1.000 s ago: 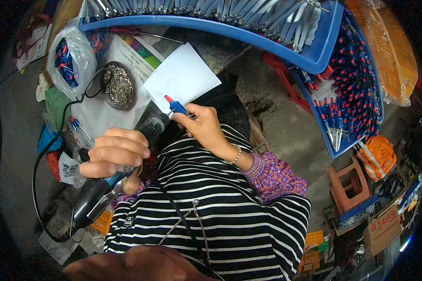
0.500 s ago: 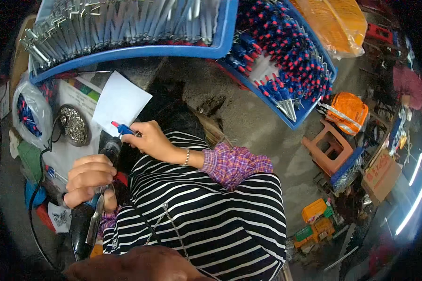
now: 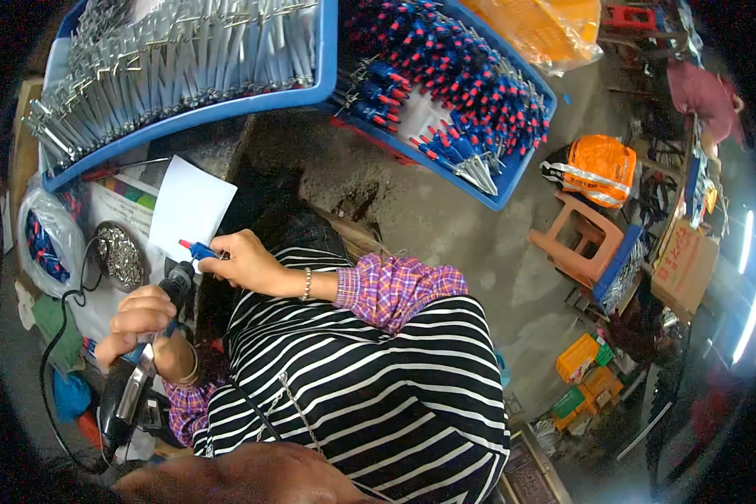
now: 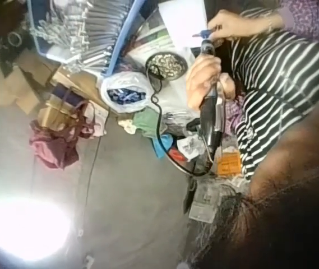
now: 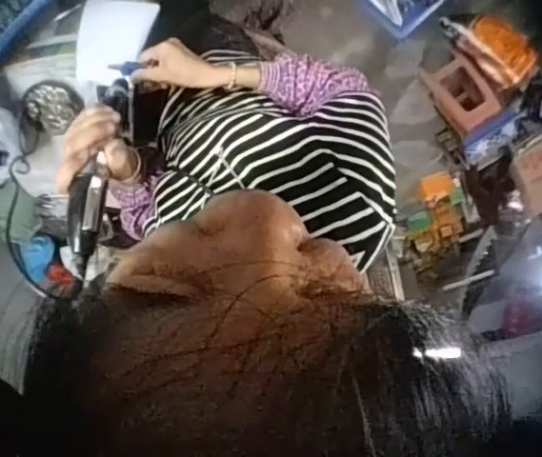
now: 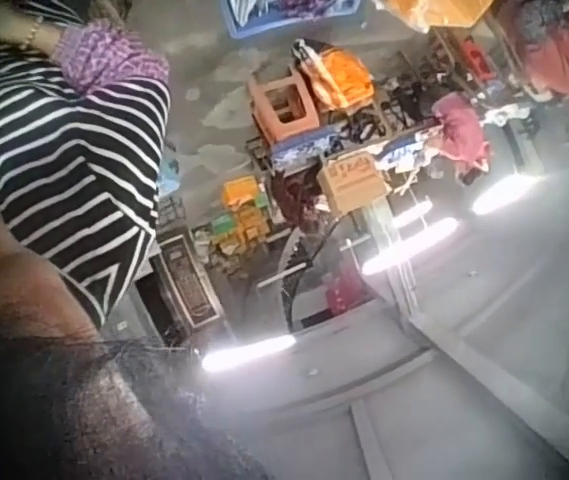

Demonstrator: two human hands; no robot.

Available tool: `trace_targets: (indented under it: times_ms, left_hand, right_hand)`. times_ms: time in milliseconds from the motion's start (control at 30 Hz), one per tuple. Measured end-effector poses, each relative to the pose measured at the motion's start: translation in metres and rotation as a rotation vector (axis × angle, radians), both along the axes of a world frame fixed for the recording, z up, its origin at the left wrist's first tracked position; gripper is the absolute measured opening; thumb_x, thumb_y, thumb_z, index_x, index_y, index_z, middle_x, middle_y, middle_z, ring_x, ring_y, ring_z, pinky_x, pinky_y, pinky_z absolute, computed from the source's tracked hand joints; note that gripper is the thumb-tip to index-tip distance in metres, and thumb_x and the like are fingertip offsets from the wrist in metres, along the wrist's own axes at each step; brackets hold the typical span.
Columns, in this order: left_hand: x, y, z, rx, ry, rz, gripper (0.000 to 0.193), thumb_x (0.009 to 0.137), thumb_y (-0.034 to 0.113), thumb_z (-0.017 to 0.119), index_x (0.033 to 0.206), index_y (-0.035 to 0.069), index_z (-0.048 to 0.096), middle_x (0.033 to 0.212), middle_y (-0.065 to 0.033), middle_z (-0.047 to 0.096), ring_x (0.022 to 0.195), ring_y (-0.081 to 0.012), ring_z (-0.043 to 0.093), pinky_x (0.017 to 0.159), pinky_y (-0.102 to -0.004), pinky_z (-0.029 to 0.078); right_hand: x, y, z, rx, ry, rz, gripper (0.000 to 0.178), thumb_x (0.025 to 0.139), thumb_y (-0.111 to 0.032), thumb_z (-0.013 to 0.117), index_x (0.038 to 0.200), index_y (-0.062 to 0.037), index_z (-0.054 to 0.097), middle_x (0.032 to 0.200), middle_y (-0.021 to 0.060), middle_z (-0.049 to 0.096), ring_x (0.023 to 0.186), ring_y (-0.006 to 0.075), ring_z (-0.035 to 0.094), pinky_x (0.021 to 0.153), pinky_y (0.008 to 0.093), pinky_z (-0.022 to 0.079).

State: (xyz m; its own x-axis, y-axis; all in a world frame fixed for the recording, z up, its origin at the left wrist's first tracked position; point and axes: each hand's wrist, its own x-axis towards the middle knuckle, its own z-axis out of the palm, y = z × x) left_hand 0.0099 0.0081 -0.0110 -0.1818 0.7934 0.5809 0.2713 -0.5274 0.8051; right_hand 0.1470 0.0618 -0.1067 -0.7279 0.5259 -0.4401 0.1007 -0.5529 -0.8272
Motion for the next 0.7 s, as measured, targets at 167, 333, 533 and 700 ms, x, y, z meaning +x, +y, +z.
trace_targets:
  times_ms: [167,333,533,700]
  left_hand:
    - [-0.002,-0.01,-0.002,0.036,0.013,0.015,0.043,0.079,0.016,0.071,0.099,0.007,0.034,0.071,-0.013,0.055,0.053,-0.0249,0.057,0.048,-0.0378,0.05]
    - [0.008,-0.017,-0.004,0.074,-0.127,0.169,0.038,0.084,0.025,0.065,0.101,0.007,0.036,0.071,-0.0097,0.051,0.059,-0.0225,0.054,0.054,-0.0375,0.048]
    - [-0.024,-0.047,0.011,0.144,-0.257,0.137,0.033,0.084,0.028,0.055,0.102,0.008,0.035,0.073,-0.0094,0.047,0.059,-0.0217,0.05,0.056,-0.0386,0.04]
    - [-0.019,-0.049,0.003,0.115,-0.244,0.143,0.032,0.086,0.027,0.054,0.103,0.007,0.035,0.075,-0.0104,0.047,0.062,-0.0225,0.05,0.058,-0.0398,0.039]
  right_hand:
    - [0.002,0.0,0.001,0.035,0.004,0.018,0.024,0.082,-0.018,0.065,0.069,0.0019,0.063,0.053,0.0054,0.059,0.039,0.0088,0.053,0.036,0.0225,0.04]
    - [0.007,0.004,0.002,0.035,0.004,0.012,0.023,0.082,-0.018,0.064,0.071,0.0021,0.064,0.055,0.0062,0.061,0.041,0.0089,0.056,0.037,0.0218,0.044]
    - [0.076,0.053,0.046,0.154,0.039,0.019,0.019,0.084,-0.013,0.066,0.1,-0.0013,0.064,0.08,0.0011,0.06,0.061,0.0067,0.06,0.053,0.0193,0.049]
    - [0.198,0.127,0.042,0.729,-0.33,-0.318,0.021,0.088,-0.002,0.054,0.108,0.0018,0.057,0.096,0.0053,0.055,0.077,0.0131,0.065,0.069,0.025,0.051]
